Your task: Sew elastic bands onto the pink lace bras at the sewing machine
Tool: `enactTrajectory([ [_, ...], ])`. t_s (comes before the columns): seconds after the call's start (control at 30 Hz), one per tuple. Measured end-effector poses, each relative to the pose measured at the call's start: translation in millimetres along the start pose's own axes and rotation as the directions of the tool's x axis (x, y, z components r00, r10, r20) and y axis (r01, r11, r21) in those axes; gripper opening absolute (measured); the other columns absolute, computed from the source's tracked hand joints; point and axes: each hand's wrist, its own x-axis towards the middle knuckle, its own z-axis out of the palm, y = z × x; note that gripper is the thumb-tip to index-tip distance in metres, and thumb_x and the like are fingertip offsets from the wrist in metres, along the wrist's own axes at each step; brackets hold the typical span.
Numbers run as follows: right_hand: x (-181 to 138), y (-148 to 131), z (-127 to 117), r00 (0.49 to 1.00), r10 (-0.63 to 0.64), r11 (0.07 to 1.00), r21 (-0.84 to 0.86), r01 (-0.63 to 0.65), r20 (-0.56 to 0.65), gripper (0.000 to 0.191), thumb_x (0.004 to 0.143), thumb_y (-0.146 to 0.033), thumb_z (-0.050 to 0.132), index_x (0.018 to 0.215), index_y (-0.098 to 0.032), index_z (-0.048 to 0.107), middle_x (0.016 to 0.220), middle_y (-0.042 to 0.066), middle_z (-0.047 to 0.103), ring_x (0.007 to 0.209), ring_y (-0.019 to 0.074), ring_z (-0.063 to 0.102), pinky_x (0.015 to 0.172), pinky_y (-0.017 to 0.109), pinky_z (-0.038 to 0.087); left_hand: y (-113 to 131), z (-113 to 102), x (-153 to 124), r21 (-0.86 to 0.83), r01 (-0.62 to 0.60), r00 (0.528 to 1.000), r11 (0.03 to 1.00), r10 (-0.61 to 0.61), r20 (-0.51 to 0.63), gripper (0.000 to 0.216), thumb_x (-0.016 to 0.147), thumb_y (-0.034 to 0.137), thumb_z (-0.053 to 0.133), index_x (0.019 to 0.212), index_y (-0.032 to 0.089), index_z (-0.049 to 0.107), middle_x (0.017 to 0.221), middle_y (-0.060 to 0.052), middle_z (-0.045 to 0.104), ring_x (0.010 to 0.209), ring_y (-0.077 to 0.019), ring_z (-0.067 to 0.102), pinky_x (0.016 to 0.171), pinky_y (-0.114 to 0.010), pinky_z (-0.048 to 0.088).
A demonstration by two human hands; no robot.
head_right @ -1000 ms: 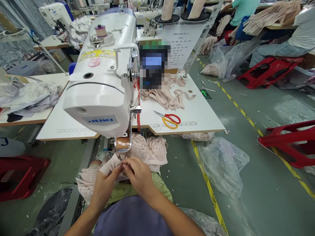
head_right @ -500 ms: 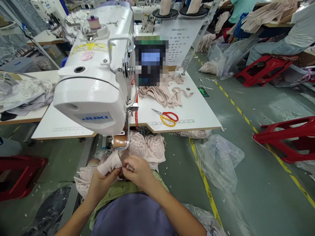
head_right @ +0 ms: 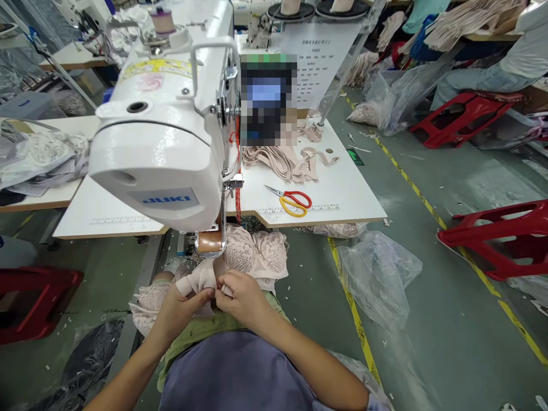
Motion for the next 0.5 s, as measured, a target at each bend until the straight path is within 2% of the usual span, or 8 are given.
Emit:
enactTrajectory([
  [0.1, 0, 0, -9, 0.993, 0.096, 0.988, 0.112, -0.102, 0.062, 0.005, 0.081, -0.019, 0.06, 0.079, -0.02, 0.065, 0.077, 0.0, 0.063, 0.071, 0.0143, 0.056, 0.065, 0.025, 0.041, -2, 0, -2, 0.053, -0.037, 0.998, 0.998, 0.04, -0.045, 0.029, 0.084, 0.04, 0.064, 0.091, 0.013, 0.071, 0.076, -0.003, 0.067, 0.074, -0.0181, 0.059, 0.068, -0.027, 0.049],
  [0.2, -1, 1, -21, 0.976, 0.188, 0.96, 0.189, -0.206, 0.107, 0.013, 0.087, -0.023, 0.057, 0.089, -0.021, 0.069, 0.081, 0.0, 0.067, 0.067, 0.0129, 0.055, 0.061, 0.024, 0.041, 3, -4, -1, 0.135, -0.086, 0.996, 0.987, 0.09, -0.026, 0.028, 0.086, 0.041, 0.061, 0.09, 0.015, 0.071, 0.079, -0.004, 0.069, 0.078, -0.0196, 0.06, 0.072, -0.028, 0.05],
  [0.33, -5, -2, -29, 0.977, 0.205, 0.97, 0.121, -0.21, 0.051, 0.01, 0.088, -0.022, 0.056, 0.095, -0.022, 0.063, 0.081, -0.002, 0.062, 0.057, 0.0099, 0.045, 0.054, 0.023, 0.036, 12, -8, 3, 0.141, -0.071, 0.997, 0.987, 0.067, 0.03, 0.031, 0.086, 0.044, 0.061, 0.095, 0.015, 0.069, 0.087, -0.006, 0.07, 0.083, -0.0211, 0.061, 0.077, -0.03, 0.051],
  [0.5, -7, -9, -30, 0.98, 0.179, 0.98, 0.07, -0.185, 0.083, 0.013, 0.086, -0.02, 0.057, 0.096, -0.023, 0.05, 0.072, -0.006, 0.052, 0.057, 0.0106, 0.042, 0.053, 0.022, 0.032, 15, -2, 2, 0.105, -0.041, 0.996, 0.994, 0.033, 0.08, 0.03, 0.087, 0.043, 0.06, 0.094, 0.015, 0.067, 0.089, -0.007, 0.069, 0.082, -0.0201, 0.06, 0.075, -0.028, 0.05],
])
